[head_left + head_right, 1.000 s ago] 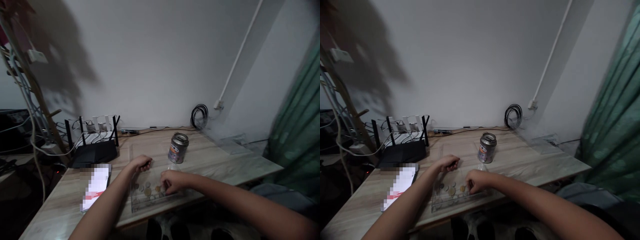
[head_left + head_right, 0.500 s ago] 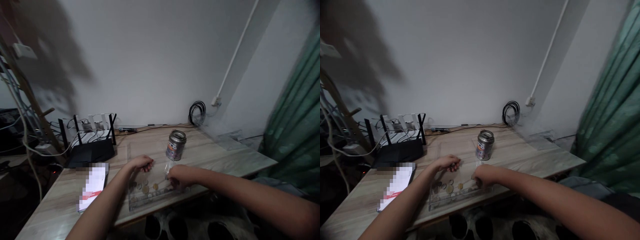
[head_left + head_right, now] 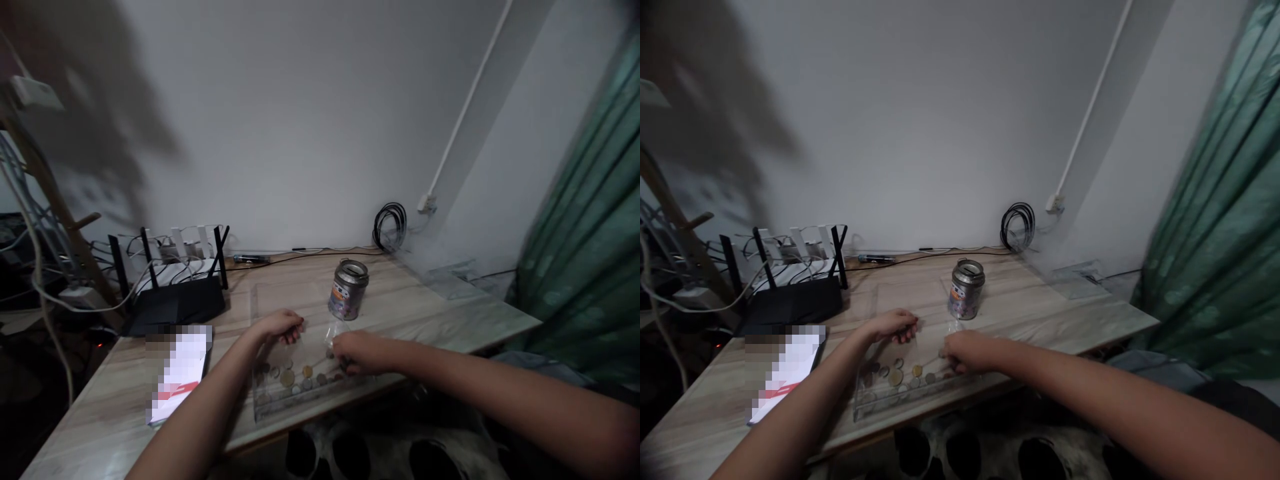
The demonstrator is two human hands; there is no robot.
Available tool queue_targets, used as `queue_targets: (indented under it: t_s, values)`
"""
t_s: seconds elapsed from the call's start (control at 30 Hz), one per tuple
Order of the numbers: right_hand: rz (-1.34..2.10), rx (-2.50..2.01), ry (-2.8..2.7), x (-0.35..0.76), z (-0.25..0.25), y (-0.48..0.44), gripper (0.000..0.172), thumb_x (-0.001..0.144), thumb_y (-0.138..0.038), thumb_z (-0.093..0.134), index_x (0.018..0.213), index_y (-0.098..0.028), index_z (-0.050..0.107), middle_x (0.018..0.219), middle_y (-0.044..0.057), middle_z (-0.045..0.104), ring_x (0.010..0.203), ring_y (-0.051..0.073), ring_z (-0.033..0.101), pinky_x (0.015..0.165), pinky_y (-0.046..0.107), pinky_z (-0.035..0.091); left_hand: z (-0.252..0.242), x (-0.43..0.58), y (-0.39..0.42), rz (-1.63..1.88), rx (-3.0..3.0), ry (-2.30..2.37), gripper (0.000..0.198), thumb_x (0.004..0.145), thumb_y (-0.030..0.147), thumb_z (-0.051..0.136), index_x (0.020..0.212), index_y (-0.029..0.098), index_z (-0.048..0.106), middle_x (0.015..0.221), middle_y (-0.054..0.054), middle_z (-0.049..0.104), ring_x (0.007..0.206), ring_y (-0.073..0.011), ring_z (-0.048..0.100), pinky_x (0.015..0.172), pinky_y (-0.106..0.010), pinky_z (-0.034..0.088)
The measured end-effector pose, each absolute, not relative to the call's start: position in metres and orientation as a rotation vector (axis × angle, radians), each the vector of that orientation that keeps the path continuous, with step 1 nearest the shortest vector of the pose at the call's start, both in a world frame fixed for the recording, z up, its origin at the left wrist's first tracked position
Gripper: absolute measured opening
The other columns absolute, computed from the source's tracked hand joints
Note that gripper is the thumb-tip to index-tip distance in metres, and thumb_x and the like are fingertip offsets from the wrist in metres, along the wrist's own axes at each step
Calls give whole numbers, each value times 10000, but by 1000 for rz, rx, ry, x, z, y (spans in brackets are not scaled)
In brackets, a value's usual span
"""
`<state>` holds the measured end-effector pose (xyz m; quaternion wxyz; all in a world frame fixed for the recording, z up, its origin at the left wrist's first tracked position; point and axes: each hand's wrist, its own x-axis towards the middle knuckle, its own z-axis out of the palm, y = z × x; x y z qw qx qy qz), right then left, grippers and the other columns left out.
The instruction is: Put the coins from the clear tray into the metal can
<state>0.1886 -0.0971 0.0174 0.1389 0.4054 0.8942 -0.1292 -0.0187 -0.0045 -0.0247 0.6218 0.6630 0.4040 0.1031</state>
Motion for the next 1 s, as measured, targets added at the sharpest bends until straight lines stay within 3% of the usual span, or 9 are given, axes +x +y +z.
queue_targets:
  t_s: [0.13,0.3,0.43,0.57,0.73,1.0]
  values:
    - [-252,1200,2512,184,24,-98,276,581,-156,607,856,-171,625,767,28,614,669,143,510,534,220,281,-26,-18,-4,233,1522,944,370,693,499,480,700,131,518,499,32,506,405,-70,467,403,-190,302]
    - [-252,1124,2479,180,28,-98,170,584,-156,603,745,-168,658,754,31,632,675,145,520,543,225,290,-27,-18,-3,246,1530,940,367,705,493,479,706,129,524,495,32,507,403,-70,466,406,-192,306]
    - [-186,1108,2546,182,27,-97,252,597,-200,612,843,-173,656,829,51,638,756,165,529,584,229,319,-28,-18,-2,235,1524,948,358,715,483,478,706,129,528,487,33,504,394,-67,460,401,-188,298]
    - [77,1022,2441,183,30,-94,208,580,-186,620,779,-169,680,789,93,639,796,213,525,615,266,327,-29,-17,-1,236,1520,944,361,716,489,480,703,131,525,489,33,510,393,-66,461,407,-189,303]
    - [89,1012,2347,178,34,-91,234,506,-239,678,734,-186,692,780,98,638,813,241,520,661,308,337,-28,-17,-3,237,1515,956,324,744,445,454,709,130,523,489,35,501,396,-66,464,406,-187,310]
    - [-78,1125,2348,172,30,-90,181,504,-132,617,662,-180,691,626,54,633,617,158,499,777,406,309,-27,-17,-4,241,1482,951,364,726,487,473,699,127,520,470,38,494,397,-64,456,422,-190,309]
